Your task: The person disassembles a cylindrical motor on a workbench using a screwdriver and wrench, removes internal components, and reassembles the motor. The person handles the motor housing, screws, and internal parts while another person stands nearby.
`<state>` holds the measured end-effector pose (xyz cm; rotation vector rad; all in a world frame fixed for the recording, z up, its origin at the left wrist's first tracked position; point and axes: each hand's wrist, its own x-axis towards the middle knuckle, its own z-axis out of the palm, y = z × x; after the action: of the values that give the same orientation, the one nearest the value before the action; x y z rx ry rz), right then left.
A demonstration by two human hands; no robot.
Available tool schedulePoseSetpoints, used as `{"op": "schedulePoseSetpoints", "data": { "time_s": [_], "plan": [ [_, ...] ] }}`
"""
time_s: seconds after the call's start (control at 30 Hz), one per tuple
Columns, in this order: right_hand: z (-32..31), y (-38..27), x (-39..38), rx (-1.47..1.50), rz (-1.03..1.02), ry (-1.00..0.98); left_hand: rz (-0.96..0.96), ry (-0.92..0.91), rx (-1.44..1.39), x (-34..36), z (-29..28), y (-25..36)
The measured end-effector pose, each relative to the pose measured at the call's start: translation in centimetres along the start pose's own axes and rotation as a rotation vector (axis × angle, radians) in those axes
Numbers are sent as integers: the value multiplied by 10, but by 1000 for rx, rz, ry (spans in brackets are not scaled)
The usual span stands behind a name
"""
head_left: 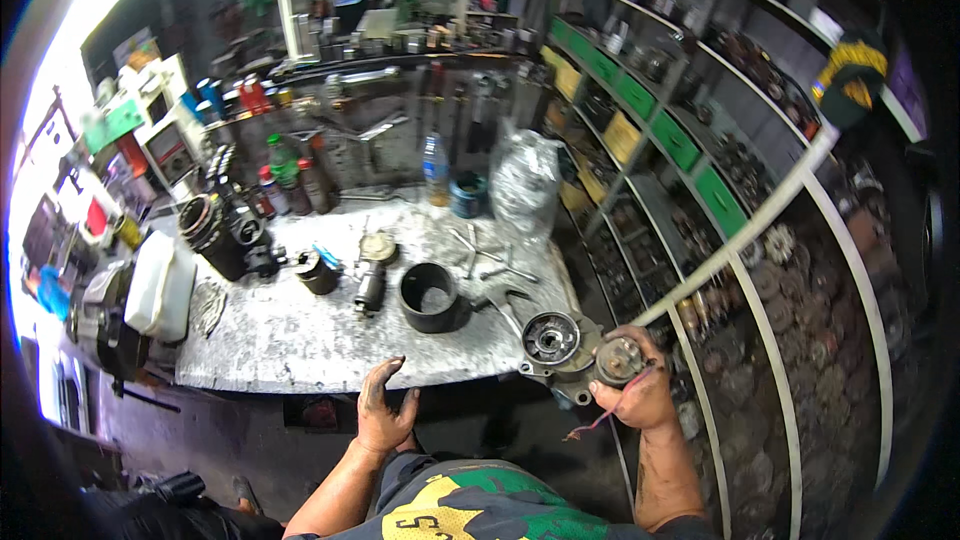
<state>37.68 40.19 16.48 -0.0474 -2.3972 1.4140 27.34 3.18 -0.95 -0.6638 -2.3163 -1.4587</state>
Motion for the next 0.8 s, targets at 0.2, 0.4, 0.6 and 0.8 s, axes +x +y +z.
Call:
{"op": "schedulePoseSetpoints", "data": {
  "time_s": [0.2,0.4,0.6,0.8],
  "plan": [
    [95,-64,130,-185,0,-462,-100,168,-65,20,-66,-48],
    [220,-95,225,-947,-403,-907,-37,154,-51,55,-112,-62],
    [335,-61,233,-1277,-340,-1323,-14,-79,8,100,-102,-60],
    [337,-22,202,-1233,-772,-1207,-276,-395,-95,123,-62,-88]
  ]
}}
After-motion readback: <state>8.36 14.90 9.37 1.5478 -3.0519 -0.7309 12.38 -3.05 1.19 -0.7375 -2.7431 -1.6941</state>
